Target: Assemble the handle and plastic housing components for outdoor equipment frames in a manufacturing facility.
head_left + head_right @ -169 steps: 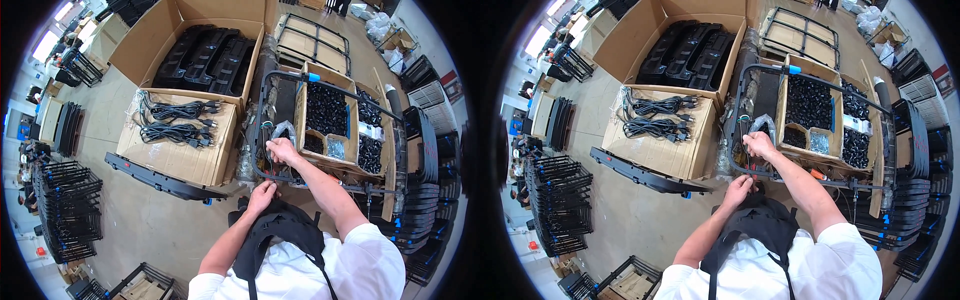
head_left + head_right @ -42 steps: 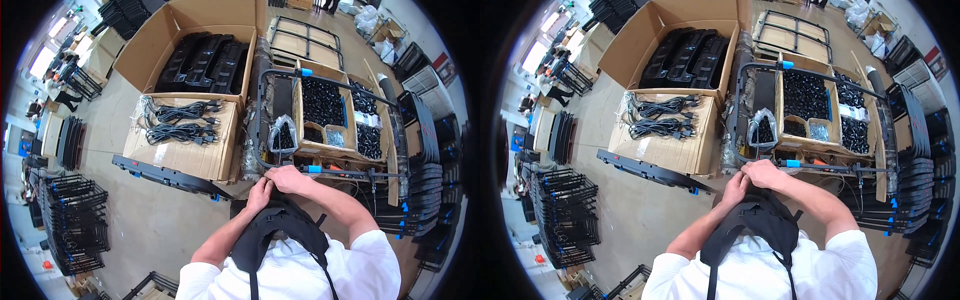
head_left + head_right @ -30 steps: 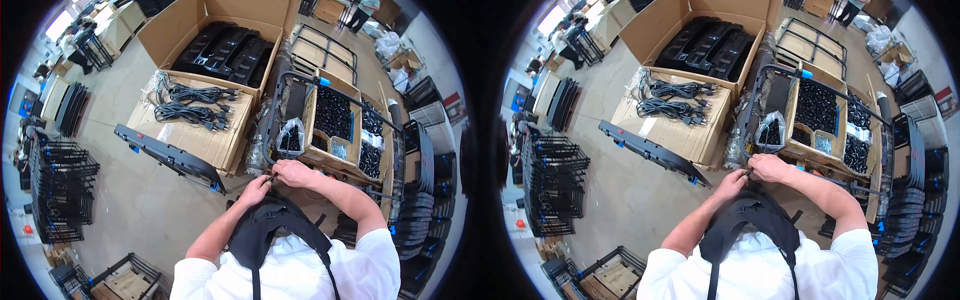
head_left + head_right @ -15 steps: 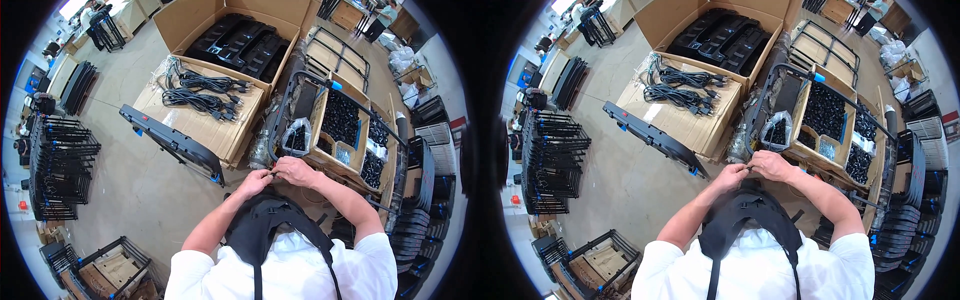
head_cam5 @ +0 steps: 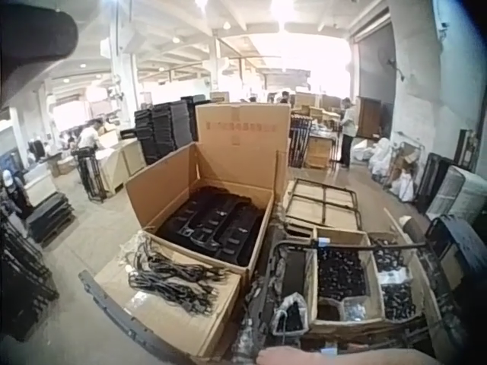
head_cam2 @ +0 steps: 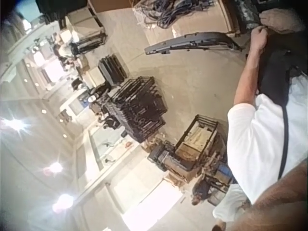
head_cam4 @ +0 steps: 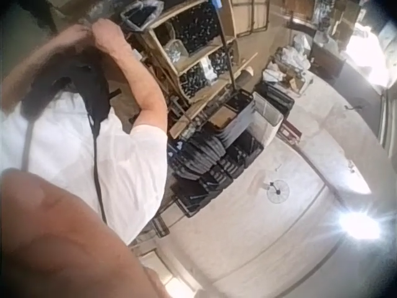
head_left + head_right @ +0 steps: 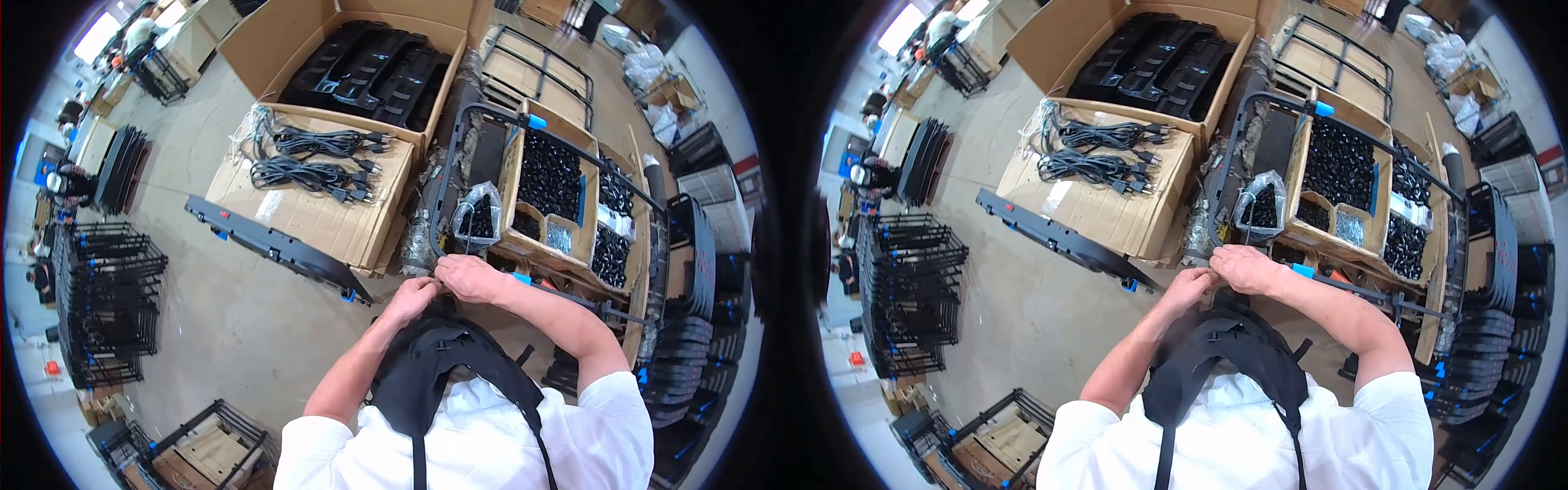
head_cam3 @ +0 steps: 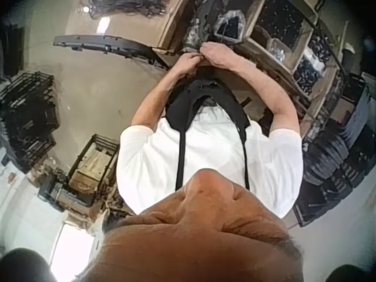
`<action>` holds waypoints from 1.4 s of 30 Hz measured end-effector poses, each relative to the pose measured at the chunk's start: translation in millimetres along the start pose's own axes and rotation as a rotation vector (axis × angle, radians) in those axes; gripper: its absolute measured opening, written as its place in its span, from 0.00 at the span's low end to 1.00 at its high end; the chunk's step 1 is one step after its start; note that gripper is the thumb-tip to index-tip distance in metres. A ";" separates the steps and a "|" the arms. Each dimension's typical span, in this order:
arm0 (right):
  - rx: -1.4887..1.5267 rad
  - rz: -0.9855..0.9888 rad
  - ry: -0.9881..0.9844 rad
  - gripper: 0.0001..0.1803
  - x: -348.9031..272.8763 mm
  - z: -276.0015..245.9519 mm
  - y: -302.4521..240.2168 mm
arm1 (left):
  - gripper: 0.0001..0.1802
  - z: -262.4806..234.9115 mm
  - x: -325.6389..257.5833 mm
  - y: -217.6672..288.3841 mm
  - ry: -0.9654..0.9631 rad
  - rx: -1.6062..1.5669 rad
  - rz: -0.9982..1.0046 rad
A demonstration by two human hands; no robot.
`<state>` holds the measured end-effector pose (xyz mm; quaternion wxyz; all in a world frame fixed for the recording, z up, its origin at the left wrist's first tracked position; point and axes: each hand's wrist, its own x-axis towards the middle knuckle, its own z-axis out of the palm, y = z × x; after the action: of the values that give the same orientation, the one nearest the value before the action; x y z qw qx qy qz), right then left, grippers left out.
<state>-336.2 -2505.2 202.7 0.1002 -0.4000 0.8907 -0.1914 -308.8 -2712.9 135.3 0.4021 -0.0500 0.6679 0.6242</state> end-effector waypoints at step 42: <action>0.747 1.306 0.322 0.42 -75.2 114.9 -143.7 | 0.18 26.9 9.9 -23.6 -0.109 0.011 -0.047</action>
<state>-151.6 -2566.0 161.0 0.1906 0.3004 0.8259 -0.4373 -289.2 -2690.2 113.3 0.4525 -0.0294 0.6471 0.6129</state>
